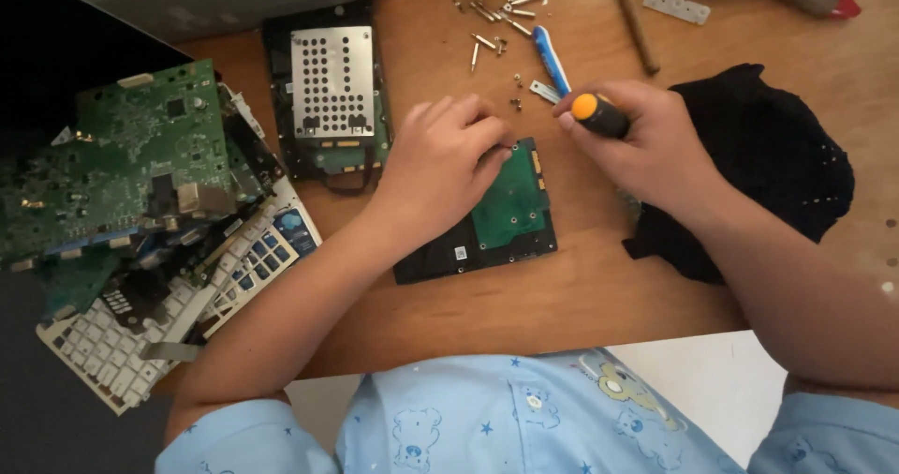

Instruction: Disassembling a hard drive by unscrewing and removing its printed circuit board (PCB) for inspection or repair.

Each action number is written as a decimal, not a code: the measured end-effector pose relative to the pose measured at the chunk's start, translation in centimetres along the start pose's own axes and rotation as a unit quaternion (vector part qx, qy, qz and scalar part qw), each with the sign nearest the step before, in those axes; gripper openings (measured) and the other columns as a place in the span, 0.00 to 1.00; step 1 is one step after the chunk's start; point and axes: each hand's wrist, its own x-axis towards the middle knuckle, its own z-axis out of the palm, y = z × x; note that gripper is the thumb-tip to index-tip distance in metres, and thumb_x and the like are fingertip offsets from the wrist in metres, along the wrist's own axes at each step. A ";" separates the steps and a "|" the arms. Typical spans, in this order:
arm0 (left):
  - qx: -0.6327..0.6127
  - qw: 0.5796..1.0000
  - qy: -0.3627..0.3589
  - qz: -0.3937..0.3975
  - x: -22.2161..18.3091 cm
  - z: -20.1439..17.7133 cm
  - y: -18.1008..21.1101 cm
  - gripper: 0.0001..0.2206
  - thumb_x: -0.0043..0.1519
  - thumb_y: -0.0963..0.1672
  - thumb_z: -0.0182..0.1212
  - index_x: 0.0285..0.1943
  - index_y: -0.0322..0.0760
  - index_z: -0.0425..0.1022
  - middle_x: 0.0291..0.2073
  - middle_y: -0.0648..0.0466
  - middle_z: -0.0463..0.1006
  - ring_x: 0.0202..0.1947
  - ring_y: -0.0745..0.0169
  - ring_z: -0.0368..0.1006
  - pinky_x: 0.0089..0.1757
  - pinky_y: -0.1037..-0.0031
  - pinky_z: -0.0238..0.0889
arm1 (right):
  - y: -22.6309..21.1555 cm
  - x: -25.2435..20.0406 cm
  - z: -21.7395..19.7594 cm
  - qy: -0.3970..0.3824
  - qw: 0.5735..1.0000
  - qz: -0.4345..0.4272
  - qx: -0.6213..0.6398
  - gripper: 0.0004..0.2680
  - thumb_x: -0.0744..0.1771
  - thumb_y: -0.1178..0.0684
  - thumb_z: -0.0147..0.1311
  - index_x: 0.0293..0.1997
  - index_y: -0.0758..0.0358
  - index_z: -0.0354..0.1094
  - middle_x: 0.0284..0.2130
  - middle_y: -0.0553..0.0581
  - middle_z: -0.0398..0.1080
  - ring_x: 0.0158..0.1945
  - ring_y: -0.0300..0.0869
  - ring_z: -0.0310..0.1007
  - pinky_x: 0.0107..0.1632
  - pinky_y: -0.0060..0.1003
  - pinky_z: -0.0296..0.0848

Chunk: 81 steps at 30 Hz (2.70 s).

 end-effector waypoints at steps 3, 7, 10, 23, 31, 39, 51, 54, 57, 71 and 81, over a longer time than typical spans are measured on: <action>-0.002 1.000 -0.015 -0.005 0.3 0.3 0.0 0.04 0.60 0.42 0.66 0.34 0.46 0.75 0.33 0.59 0.70 0.33 0.56 0.72 0.38 0.66 0.65 | -1.0 0.1 -0.3 -0.018 1.000 -0.009 0.003 0.04 0.69 0.61 0.61 0.47 0.61 0.77 0.33 0.63 0.73 0.41 0.53 0.76 0.47 0.43 0.70; 0.004 1.000 -0.015 -0.004 0.5 0.6 -0.2 0.05 0.57 0.43 0.68 0.33 0.46 0.75 0.33 0.59 0.70 0.33 0.55 0.73 0.38 0.65 0.65 | -0.8 0.0 -0.2 -0.014 1.000 -0.023 0.010 0.04 0.69 0.61 0.61 0.47 0.64 0.76 0.32 0.65 0.73 0.41 0.55 0.76 0.45 0.44 0.70; 0.002 1.000 -0.016 -0.014 0.5 0.6 -0.1 0.05 0.57 0.43 0.69 0.34 0.46 0.76 0.34 0.59 0.71 0.34 0.56 0.74 0.38 0.66 0.65 | -0.6 -0.1 -0.3 -0.008 0.998 -0.017 0.053 0.03 0.70 0.59 0.60 0.48 0.62 0.77 0.32 0.61 0.72 0.40 0.47 0.74 0.46 0.41 0.70; -0.057 0.993 -0.076 -0.071 0.8 -0.2 0.5 0.03 0.60 0.42 0.67 0.42 0.42 0.81 0.39 0.59 0.76 0.37 0.52 0.72 0.39 0.59 0.60 | -2.5 0.2 -0.4 -0.043 0.980 0.145 0.132 0.04 0.71 0.53 0.55 0.44 0.59 0.70 0.31 0.49 0.71 0.33 0.33 0.77 0.37 0.21 0.71; -0.093 0.988 -0.082 -0.094 0.7 -0.4 0.3 0.02 0.62 0.42 0.66 0.42 0.42 0.80 0.40 0.59 0.76 0.38 0.54 0.71 0.43 0.60 0.61 | -3.2 0.4 -0.6 -0.060 0.984 0.100 0.137 0.04 0.71 0.54 0.54 0.42 0.62 0.69 0.33 0.54 0.76 0.39 0.36 0.81 0.43 0.24 0.77; -0.100 0.986 -0.087 -0.104 0.8 -0.5 0.5 0.03 0.62 0.42 0.65 0.42 0.43 0.80 0.41 0.61 0.77 0.40 0.55 0.72 0.43 0.60 0.60 | -3.0 0.3 -0.5 -0.072 0.980 0.114 0.148 0.03 0.70 0.56 0.55 0.42 0.65 0.69 0.37 0.56 0.75 0.41 0.42 0.85 0.45 0.25 0.78; -0.103 0.986 -0.079 -0.101 0.4 -0.2 -0.1 0.04 0.63 0.43 0.65 0.44 0.45 0.82 0.43 0.61 0.78 0.41 0.55 0.72 0.45 0.60 0.60 | -2.9 0.1 -0.5 -0.084 0.980 0.091 0.156 0.04 0.70 0.56 0.55 0.42 0.65 0.68 0.37 0.56 0.75 0.41 0.41 0.84 0.44 0.25 0.79; -0.113 0.984 -0.080 -0.114 0.5 -0.5 0.0 0.05 0.65 0.43 0.61 0.45 0.45 0.81 0.42 0.63 0.77 0.42 0.57 0.71 0.46 0.62 0.60 | -3.0 0.1 -0.3 -0.083 0.980 0.094 0.154 0.03 0.70 0.57 0.56 0.42 0.65 0.69 0.37 0.56 0.75 0.42 0.42 0.84 0.45 0.25 0.79; -0.108 0.987 -0.057 -0.103 0.4 -0.4 0.0 0.06 0.64 0.42 0.61 0.46 0.46 0.82 0.43 0.62 0.77 0.42 0.56 0.71 0.45 0.61 0.60 | -3.0 -0.1 -0.2 -0.081 0.985 0.072 0.133 0.03 0.70 0.58 0.56 0.43 0.65 0.69 0.39 0.55 0.75 0.42 0.41 0.84 0.47 0.24 0.76; -0.095 0.986 -0.032 -0.131 0.2 0.7 -0.4 0.06 0.62 0.45 0.64 0.46 0.43 0.78 0.44 0.57 0.77 0.45 0.52 0.71 0.47 0.58 0.61 | -2.7 -0.4 0.4 -0.076 0.989 0.064 0.110 0.05 0.70 0.57 0.57 0.45 0.68 0.68 0.43 0.59 0.74 0.44 0.44 0.83 0.49 0.26 0.77; -0.103 0.986 -0.028 -0.131 0.2 0.9 -0.4 0.06 0.61 0.46 0.65 0.43 0.44 0.78 0.41 0.59 0.76 0.46 0.53 0.72 0.46 0.56 0.61 | -2.4 -0.5 0.5 -0.084 0.988 0.064 0.111 0.03 0.70 0.59 0.56 0.45 0.67 0.67 0.43 0.59 0.73 0.44 0.46 0.84 0.50 0.28 0.79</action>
